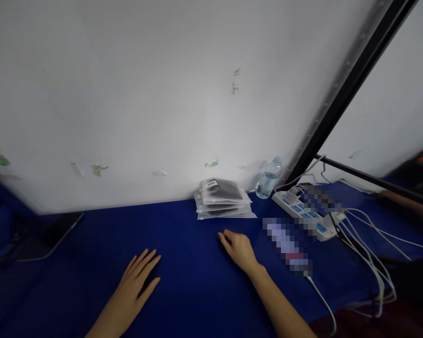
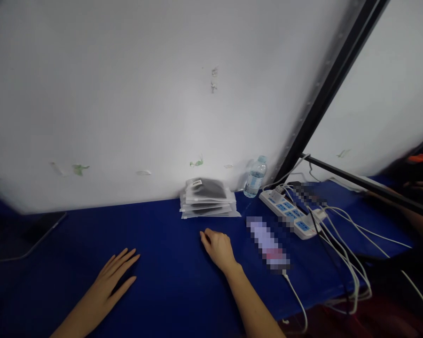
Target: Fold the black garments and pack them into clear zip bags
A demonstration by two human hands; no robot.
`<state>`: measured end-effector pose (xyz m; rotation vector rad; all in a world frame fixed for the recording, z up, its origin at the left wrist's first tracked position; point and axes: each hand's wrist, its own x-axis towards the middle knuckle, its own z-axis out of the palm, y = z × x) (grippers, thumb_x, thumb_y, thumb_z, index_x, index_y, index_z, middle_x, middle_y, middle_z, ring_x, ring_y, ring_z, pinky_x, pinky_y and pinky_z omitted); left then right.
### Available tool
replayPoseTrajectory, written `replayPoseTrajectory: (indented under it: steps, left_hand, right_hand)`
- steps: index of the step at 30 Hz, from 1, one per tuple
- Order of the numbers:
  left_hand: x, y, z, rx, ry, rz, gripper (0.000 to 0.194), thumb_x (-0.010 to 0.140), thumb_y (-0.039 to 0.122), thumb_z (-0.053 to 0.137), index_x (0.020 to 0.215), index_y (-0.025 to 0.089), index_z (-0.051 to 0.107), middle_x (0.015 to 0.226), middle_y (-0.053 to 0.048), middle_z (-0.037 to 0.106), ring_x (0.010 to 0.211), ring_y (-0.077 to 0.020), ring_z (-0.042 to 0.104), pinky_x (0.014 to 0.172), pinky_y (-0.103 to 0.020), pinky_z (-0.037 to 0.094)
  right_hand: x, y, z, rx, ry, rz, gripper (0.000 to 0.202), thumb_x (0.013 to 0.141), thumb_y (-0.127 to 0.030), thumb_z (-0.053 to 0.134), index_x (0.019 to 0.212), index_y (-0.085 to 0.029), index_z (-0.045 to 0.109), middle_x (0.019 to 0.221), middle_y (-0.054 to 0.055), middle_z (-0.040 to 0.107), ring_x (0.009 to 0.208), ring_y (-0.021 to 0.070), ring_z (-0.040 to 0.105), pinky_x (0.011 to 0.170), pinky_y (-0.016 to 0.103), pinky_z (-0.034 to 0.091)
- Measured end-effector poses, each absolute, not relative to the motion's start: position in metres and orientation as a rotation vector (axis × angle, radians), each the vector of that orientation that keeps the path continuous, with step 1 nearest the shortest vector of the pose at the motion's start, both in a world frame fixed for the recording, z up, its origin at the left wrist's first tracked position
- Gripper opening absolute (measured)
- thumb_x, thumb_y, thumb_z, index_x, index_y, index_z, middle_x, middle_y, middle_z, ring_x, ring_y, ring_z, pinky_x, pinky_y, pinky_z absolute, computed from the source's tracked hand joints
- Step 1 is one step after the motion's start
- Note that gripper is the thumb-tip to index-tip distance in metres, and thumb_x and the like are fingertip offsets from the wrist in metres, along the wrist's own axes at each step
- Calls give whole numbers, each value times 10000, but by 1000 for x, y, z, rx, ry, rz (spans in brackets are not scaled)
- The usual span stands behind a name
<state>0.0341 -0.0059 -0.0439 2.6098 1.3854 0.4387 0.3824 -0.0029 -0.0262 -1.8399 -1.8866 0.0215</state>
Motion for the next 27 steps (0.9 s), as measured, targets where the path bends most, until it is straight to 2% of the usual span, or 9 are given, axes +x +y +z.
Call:
replayPoseTrajectory:
  steps: [27]
  left_hand:
    - [34,-7,-43,2589,1386,454,483,977,388,415,1451,362,329,1499,9,393,1400,-260,293,1105,-554,308]
  right_hand:
    - [382,-4,-24,-1844,-1891,38,391,960,-381,374,626,-203,473,552,-13,567,467,102,489,513,238,239]
